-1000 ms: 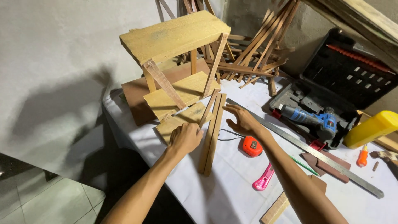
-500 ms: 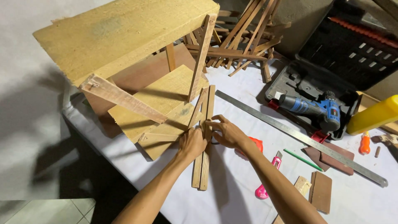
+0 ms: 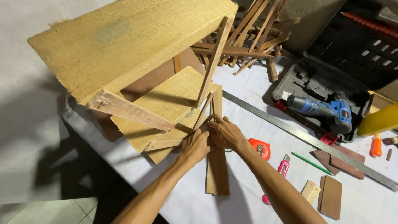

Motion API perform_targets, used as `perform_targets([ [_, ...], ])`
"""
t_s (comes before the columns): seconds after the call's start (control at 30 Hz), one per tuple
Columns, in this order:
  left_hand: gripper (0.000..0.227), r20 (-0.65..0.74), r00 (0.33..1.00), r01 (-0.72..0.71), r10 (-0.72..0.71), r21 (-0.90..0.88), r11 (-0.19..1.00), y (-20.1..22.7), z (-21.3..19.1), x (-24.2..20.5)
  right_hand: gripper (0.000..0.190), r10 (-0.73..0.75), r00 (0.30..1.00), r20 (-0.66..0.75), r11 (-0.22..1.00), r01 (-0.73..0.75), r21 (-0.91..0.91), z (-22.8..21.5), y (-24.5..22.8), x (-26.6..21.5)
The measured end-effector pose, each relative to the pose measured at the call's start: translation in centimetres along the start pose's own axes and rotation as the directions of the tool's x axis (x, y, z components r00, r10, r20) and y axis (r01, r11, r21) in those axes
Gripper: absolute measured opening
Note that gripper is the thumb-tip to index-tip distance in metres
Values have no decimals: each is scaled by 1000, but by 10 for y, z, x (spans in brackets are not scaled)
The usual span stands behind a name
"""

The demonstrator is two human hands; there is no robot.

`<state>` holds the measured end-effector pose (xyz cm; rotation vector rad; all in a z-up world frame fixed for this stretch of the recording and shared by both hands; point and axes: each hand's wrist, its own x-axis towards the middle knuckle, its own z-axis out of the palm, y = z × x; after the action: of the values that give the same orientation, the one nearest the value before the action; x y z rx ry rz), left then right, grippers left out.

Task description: The person assembles a small wooden stool at a workbench. They mark a wood piece with a pencil, drill holes with a cordless drill, hammer nails into the joints, fit and press cross-brace pieces into the frame, then lift and reposition the stool to test its fit while handling loose wood strips.

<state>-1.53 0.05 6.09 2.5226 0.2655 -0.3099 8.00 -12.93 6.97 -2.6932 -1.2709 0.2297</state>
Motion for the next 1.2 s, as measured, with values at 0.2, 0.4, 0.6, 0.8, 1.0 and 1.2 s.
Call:
perform_targets([
  [0.2, 53, -12, 999, -41, 42, 49, 998, 10, -14, -1, 23, -222, 947, -230, 975, 214, -60, 29, 32, -6],
  [0.4, 46, 37, 999, 8, -4, -98, 995, 12, -26, -7, 28, -148, 975, -166, 989, 149, -7, 23, 28, -9],
  [0.6, 49, 18, 1000, 25, -22, -181, 983, 5, -15, -1, 40, 0, 999, -48, 998, 3, 64, -1, 8, -21],
  [0.8, 25, -99, 984, -162, 150, -129, 978, -11, 3, 3, 33, -174, 959, -224, 978, 194, 70, -11, 17, -45],
  [1.0, 23, -134, 986, -113, 99, -107, 988, 18, 10, -16, 26, 190, 975, -116, 938, -146, 315, -22, 12, -86],
  [1.2, 37, -59, 997, -43, 40, -59, 997, 50, 18, -37, 33, 183, 979, -91, 852, -112, 511, 20, 22, -98],
])
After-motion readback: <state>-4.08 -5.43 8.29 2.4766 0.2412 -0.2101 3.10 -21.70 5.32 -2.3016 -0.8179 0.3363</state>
